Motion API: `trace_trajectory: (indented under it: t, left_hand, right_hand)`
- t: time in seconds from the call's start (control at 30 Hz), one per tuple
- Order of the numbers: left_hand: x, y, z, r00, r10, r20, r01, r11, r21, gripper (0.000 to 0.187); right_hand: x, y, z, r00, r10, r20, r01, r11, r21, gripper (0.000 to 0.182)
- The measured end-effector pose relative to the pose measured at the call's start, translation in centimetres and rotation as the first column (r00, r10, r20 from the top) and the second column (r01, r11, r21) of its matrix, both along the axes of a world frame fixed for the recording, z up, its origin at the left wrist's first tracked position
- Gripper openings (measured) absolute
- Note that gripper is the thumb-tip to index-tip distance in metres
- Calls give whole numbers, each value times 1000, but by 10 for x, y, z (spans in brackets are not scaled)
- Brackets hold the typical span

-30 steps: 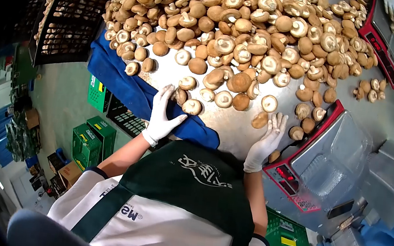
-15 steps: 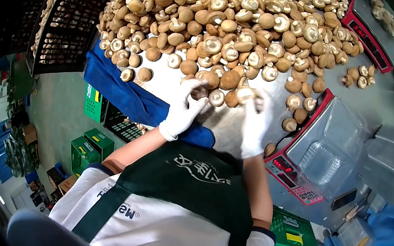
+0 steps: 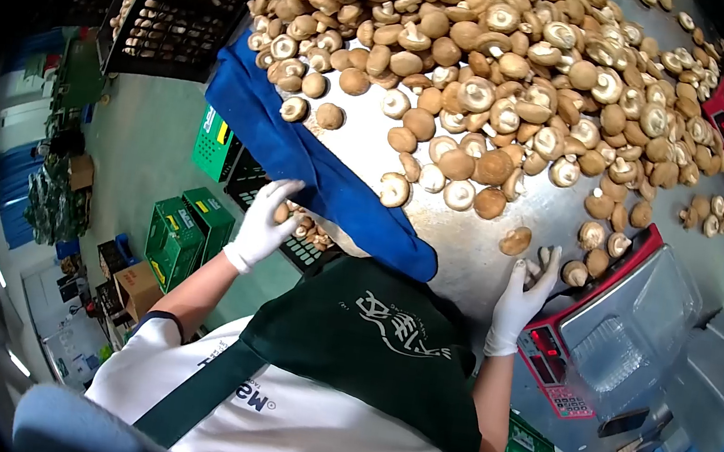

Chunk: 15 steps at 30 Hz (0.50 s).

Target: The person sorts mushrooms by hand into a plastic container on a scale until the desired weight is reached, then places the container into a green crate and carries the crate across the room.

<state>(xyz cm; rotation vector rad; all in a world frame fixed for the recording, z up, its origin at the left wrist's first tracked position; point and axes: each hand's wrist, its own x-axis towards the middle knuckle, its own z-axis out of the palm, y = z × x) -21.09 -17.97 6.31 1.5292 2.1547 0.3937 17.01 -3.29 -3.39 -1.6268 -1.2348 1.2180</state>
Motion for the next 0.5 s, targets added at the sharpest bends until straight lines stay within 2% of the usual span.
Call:
trace_trajectory:
  t: [0.03,0.07,0.17,0.3,0.37,0.4,0.5]
  left_hand:
    - [10,9,-4,999,4,34,-6,997,72,58]
    - [18,20,-9,996,-11,84,6,998,57,69]
    - [45,51,-41,993,-69,96,58,992,115,85]
    - [66,100,-64,980,34,197,-44,998,47,108]
    - [70,113,-65,988,-2,155,-2,1000,23,120]
    - [73,116,-72,987,-4,161,-4,999,48,122]
    - [85,122,-98,992,-10,123,-13,983,185,122]
  right_hand:
    - [-2,-6,1,1000,17,16,-17,1000,-16,67]
    - [-6,-11,3,999,34,32,-33,999,-30,70]
    - [-13,-14,3,997,73,5,-73,994,-77,81]
    - [-32,-12,9,997,69,24,-68,996,-58,86]
    - [-41,-8,7,996,60,66,-57,998,-38,87]
    - [-47,-4,12,994,76,85,-71,996,-57,86]
    - [-67,11,2,983,61,174,-80,991,109,84]
